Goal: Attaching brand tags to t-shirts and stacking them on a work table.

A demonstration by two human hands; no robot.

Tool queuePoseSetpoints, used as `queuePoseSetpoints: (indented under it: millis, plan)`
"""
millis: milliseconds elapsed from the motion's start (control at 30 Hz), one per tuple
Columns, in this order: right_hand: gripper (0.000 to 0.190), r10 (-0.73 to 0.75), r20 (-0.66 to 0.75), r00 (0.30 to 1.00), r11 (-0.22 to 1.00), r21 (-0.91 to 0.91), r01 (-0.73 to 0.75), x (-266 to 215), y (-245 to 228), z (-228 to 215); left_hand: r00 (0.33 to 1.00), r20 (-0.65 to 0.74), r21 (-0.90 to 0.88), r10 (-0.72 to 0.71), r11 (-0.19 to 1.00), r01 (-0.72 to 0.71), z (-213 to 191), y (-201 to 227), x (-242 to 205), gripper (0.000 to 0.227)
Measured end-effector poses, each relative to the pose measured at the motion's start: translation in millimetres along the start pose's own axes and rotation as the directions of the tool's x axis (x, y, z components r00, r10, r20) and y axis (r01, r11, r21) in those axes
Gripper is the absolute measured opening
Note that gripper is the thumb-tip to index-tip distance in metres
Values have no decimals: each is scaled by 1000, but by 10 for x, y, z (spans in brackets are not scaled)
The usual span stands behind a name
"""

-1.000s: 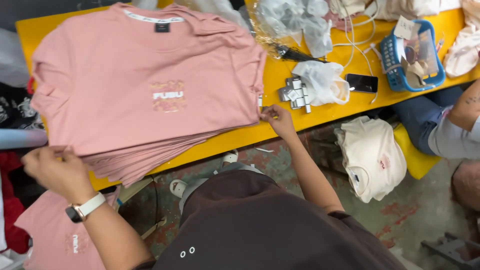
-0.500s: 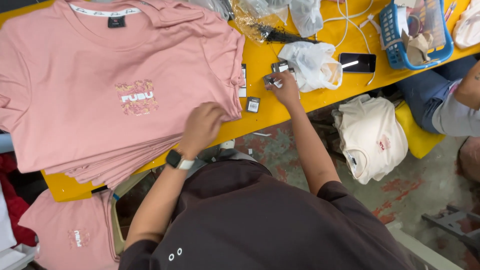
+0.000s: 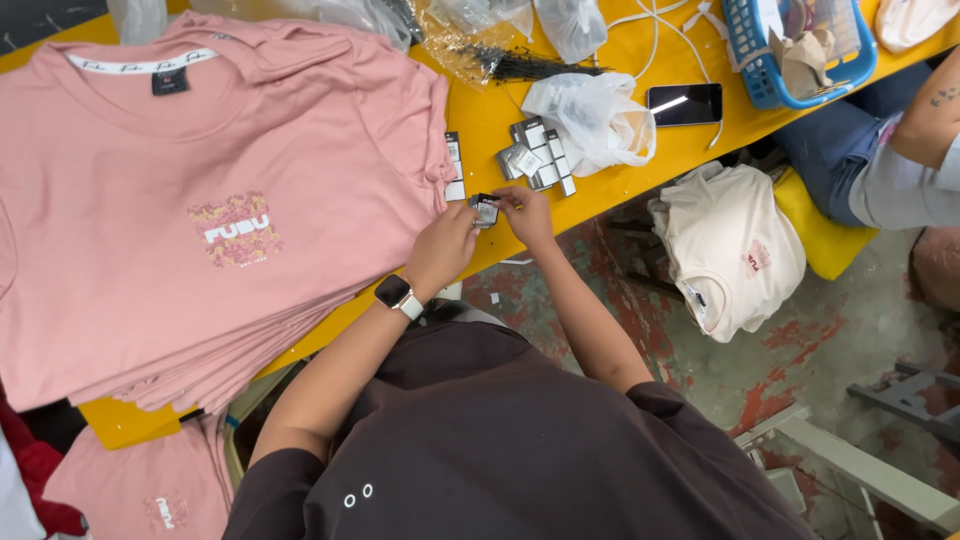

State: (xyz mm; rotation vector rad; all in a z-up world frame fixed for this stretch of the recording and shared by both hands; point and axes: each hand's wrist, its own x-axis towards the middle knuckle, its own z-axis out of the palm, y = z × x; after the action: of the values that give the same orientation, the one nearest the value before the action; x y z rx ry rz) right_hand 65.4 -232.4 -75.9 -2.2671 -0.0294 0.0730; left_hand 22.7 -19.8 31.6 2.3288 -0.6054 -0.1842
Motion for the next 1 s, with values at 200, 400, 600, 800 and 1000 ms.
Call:
queuePoseSetpoints:
  millis: [200, 400, 600, 800, 1000]
  plan:
    - [24, 83, 243, 966, 822, 531, -205, -61, -296, -578, 925, 91, -292, -369, 878, 379, 454, -305, 399, 23]
    - [61, 172, -117, 978, 894, -399, -205, 10, 76, -930, 862, 31, -519, -506, 729, 446, 543, -382, 511, 15]
    - [11, -80, -378, 923, 893, -439, -103, -113, 386, -769, 853, 68, -547, -517, 696, 465, 667, -454, 509, 13]
    - [15, -43, -448, 893, 932, -340, -126, -132, 303, -867, 861, 97, -608, -499, 655, 448, 782, -423, 555, 14]
    - [7, -247, -556, 793, 911, -412, -6, -183, 182, -999, 845, 134, -718, -518, 538, 443, 725, -146, 633, 14]
